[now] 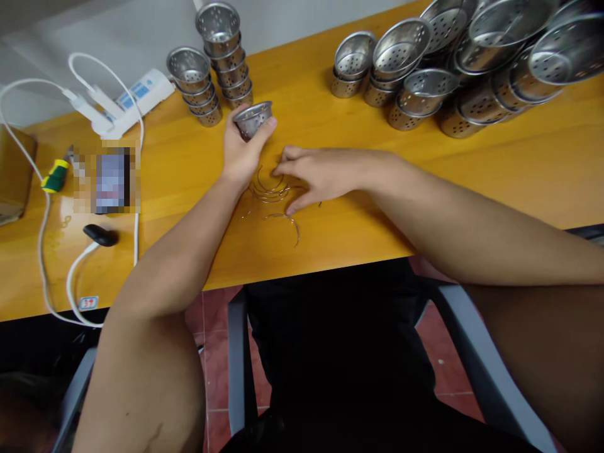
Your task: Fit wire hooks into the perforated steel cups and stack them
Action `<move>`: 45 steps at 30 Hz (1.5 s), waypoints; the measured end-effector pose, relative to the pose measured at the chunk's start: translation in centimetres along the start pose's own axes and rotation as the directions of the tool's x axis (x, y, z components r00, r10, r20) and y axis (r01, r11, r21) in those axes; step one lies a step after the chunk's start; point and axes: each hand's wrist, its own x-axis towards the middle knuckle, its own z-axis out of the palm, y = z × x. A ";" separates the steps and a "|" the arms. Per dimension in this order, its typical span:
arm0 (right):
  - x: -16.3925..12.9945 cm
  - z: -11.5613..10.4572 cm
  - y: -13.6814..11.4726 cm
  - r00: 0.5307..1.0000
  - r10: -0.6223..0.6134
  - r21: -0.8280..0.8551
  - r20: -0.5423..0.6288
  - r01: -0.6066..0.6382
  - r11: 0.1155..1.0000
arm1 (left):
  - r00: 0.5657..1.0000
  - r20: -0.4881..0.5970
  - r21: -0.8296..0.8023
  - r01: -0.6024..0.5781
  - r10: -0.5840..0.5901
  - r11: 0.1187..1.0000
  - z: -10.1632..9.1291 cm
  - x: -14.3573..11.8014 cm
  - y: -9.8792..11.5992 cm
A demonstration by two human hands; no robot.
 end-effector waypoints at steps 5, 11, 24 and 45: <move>1.6 0.8 -3.0 0.998 -0.010 0.001 -0.059 0.010 1.000 | 0.996 -0.029 0.001 -0.079 0.079 0.997 0.2 0.4 -0.6; 2.0 0.6 -4.4 0.997 0.012 -0.119 -0.074 -0.020 0.993 | 0.995 0.043 0.110 -0.093 0.089 0.990 -0.3 1.0 -1.2; 0.6 0.1 -2.6 0.957 -0.102 -0.091 -0.272 0.080 0.993 | 0.979 0.057 0.181 -0.201 0.194 0.963 -0.7 1.9 -2.0; 0.0 -2.4 -2.2 0.850 0.338 0.257 -0.405 -0.249 0.934 | 0.954 0.231 0.269 -0.251 0.190 0.930 -0.3 3.4 -1.7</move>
